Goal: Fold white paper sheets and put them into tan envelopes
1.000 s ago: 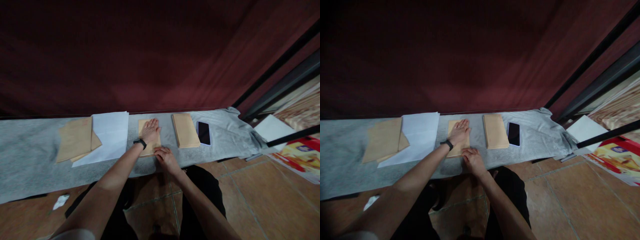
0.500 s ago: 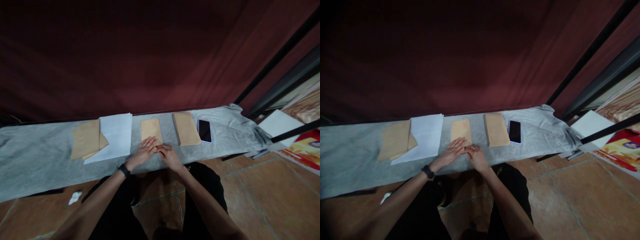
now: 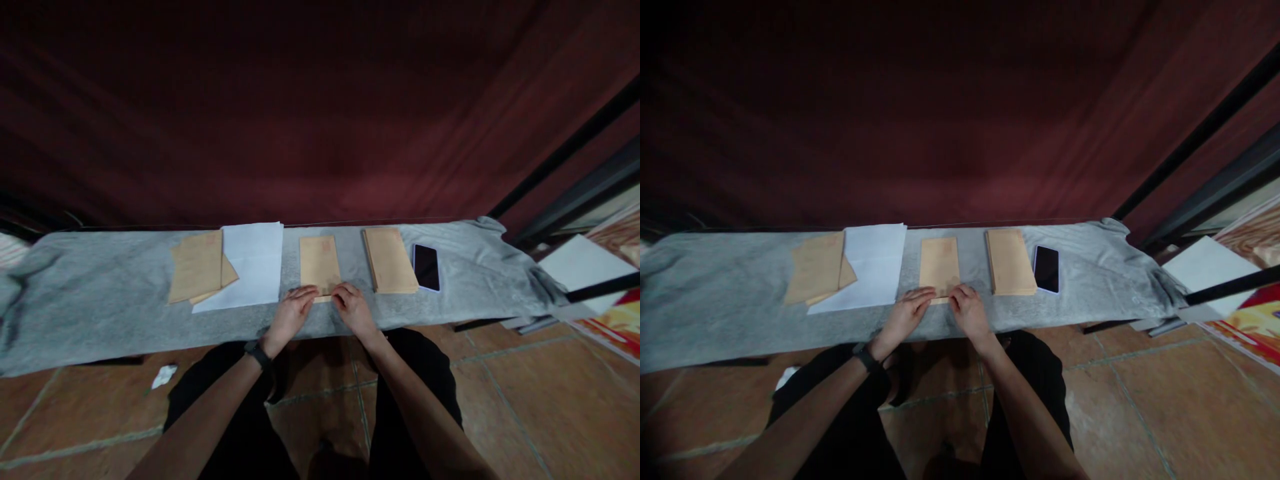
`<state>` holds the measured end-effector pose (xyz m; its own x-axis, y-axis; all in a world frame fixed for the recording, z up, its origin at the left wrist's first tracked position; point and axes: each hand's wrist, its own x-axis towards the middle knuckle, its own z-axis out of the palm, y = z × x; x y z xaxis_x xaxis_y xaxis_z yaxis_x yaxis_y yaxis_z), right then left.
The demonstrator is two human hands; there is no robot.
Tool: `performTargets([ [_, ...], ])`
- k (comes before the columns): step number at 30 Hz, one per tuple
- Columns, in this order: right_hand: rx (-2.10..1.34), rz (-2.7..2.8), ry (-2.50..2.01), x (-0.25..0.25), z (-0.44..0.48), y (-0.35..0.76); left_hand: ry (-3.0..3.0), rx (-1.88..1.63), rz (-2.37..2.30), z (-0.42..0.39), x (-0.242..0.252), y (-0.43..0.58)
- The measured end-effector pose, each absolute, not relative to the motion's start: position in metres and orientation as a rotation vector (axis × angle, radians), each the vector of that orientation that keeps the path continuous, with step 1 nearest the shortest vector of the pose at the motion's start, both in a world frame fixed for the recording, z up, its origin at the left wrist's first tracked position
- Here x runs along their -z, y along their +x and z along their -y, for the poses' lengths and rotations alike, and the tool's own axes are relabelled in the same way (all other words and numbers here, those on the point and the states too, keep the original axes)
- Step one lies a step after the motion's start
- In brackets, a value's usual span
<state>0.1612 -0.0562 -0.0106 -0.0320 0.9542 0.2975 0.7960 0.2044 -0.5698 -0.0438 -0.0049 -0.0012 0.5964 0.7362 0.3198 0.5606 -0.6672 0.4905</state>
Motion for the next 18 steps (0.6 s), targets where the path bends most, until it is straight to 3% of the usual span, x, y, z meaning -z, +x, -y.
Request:
performTargets([
  [11,-0.174,2.055,-1.616,0.005,0.082,0.136,2.899,-0.402,-1.104,0.026,-0.001,-0.045],
  [18,-0.164,2.161,-1.612,0.008,0.097,0.128,2.915,-0.406,-1.085,0.049,0.001,-0.048],
])
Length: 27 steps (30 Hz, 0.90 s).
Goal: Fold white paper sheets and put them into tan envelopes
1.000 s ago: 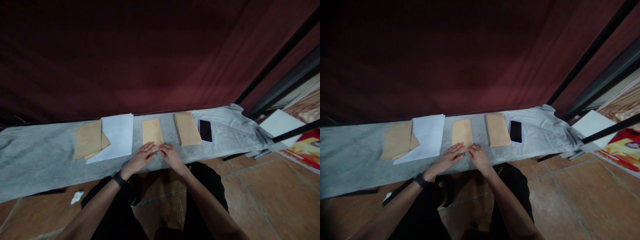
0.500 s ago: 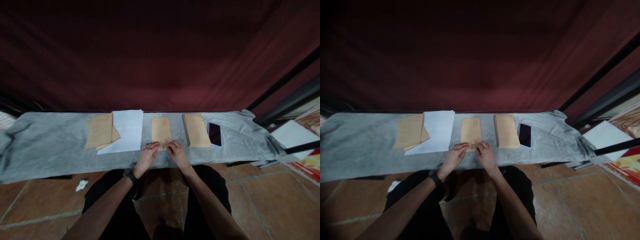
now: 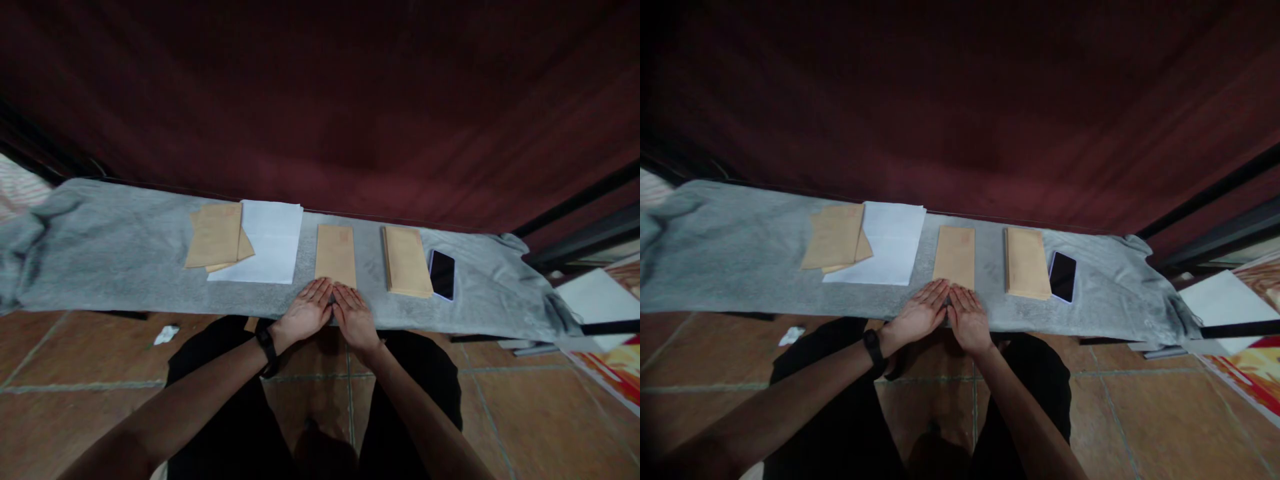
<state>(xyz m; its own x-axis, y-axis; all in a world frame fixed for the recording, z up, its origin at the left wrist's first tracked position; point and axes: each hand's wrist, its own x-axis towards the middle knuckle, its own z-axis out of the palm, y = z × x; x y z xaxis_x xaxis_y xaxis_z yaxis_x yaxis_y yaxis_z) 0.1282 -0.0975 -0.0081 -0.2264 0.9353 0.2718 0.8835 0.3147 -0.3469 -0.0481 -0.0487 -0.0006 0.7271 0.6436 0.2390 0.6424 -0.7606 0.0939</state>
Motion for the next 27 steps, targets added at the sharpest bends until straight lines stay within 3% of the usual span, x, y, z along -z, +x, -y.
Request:
performTargets([
  [22,0.078,2.039,-1.834,0.007,0.112,0.154,2.883,-0.087,-1.295,0.068,0.000,-0.042],
  [27,-0.050,2.079,-1.748,0.004,0.105,0.124,2.831,-0.019,-1.368,0.071,-0.004,-0.033],
])
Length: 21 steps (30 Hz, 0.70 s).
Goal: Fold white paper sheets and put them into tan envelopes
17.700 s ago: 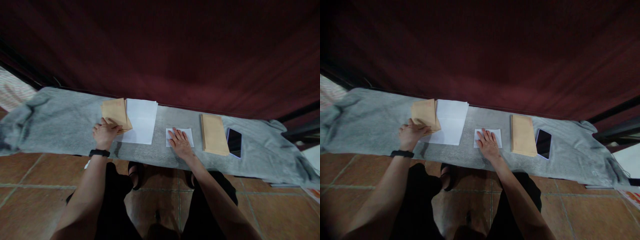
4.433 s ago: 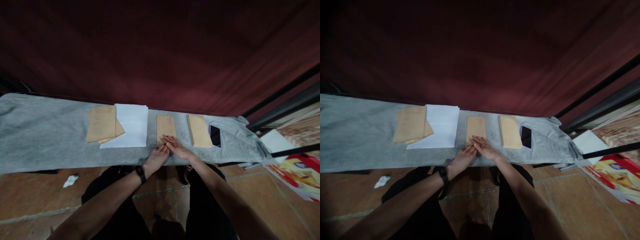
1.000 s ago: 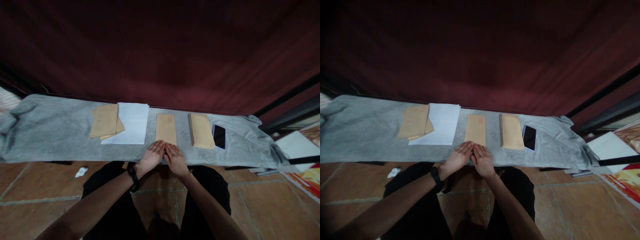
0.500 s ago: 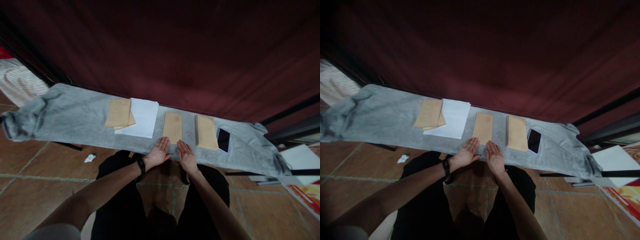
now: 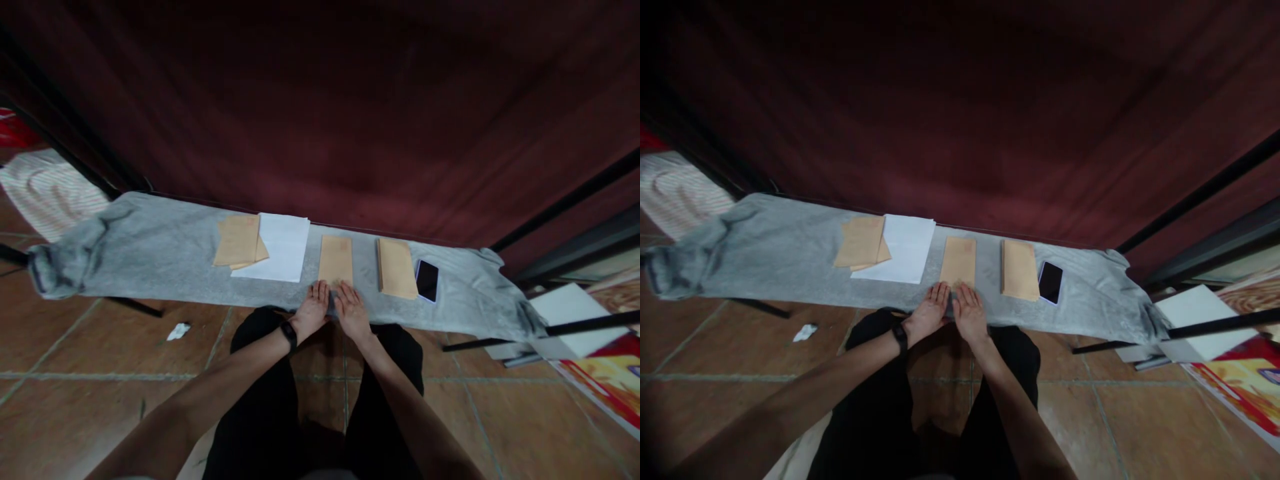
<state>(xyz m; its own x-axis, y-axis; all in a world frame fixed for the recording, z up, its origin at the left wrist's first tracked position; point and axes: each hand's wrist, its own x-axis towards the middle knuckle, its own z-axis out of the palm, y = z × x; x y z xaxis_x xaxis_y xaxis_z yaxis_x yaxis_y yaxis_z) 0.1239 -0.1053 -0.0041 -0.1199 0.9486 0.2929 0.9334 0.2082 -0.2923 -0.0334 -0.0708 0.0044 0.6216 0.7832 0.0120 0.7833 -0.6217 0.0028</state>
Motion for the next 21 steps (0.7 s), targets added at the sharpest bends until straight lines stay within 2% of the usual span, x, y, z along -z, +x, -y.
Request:
performTargets([
  [11,-0.067,2.068,-1.778,0.008,0.104,0.107,-2.783,-0.085,1.508,0.079,-0.020,-0.023],
  [21,-0.005,2.014,-1.814,0.011,0.108,0.131,-2.776,0.190,1.444,0.085,-0.001,-0.039],
])
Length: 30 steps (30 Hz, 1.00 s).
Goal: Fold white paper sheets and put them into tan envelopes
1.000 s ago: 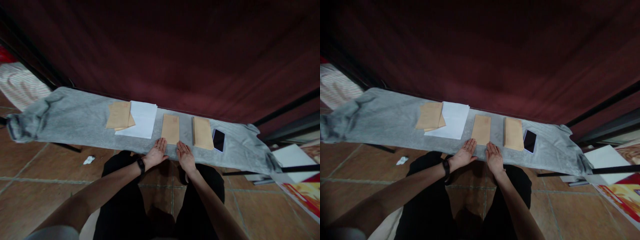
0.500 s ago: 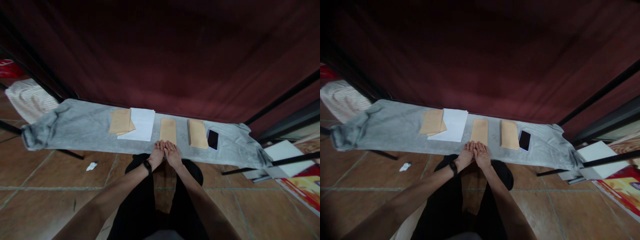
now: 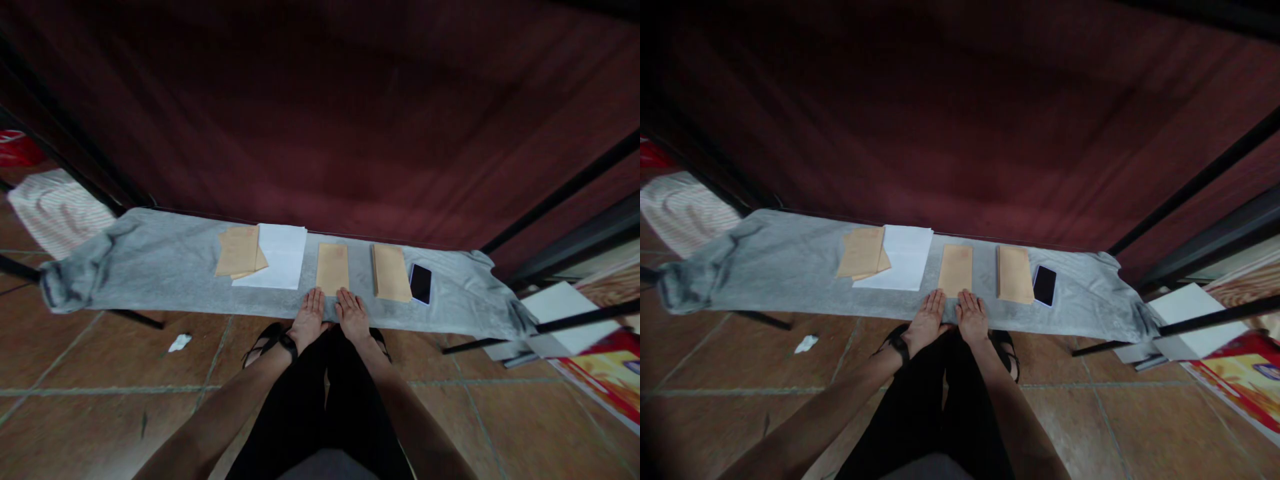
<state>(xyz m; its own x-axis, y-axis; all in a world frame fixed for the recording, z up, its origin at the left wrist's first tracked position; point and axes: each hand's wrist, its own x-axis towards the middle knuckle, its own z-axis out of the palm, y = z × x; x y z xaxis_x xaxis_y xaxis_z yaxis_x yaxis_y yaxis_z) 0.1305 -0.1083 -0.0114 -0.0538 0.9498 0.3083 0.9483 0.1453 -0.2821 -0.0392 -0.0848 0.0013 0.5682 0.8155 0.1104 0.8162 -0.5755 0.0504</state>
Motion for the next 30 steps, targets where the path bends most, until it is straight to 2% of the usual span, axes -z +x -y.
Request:
performTargets([
  [11,0.028,1.964,-1.916,0.011,0.115,0.148,-2.627,0.289,1.577,0.091,-0.001,-0.032],
  [17,0.043,1.884,-1.870,0.006,0.111,0.141,-2.605,0.268,1.665,0.086,-0.011,-0.026],
  [23,-0.086,2.066,-1.750,0.000,0.102,0.114,-2.608,0.349,1.683,0.082,-0.004,-0.027],
  [30,-0.001,2.018,-1.775,0.010,0.105,0.128,-2.640,0.356,1.686,0.080,-0.004,-0.029],
])
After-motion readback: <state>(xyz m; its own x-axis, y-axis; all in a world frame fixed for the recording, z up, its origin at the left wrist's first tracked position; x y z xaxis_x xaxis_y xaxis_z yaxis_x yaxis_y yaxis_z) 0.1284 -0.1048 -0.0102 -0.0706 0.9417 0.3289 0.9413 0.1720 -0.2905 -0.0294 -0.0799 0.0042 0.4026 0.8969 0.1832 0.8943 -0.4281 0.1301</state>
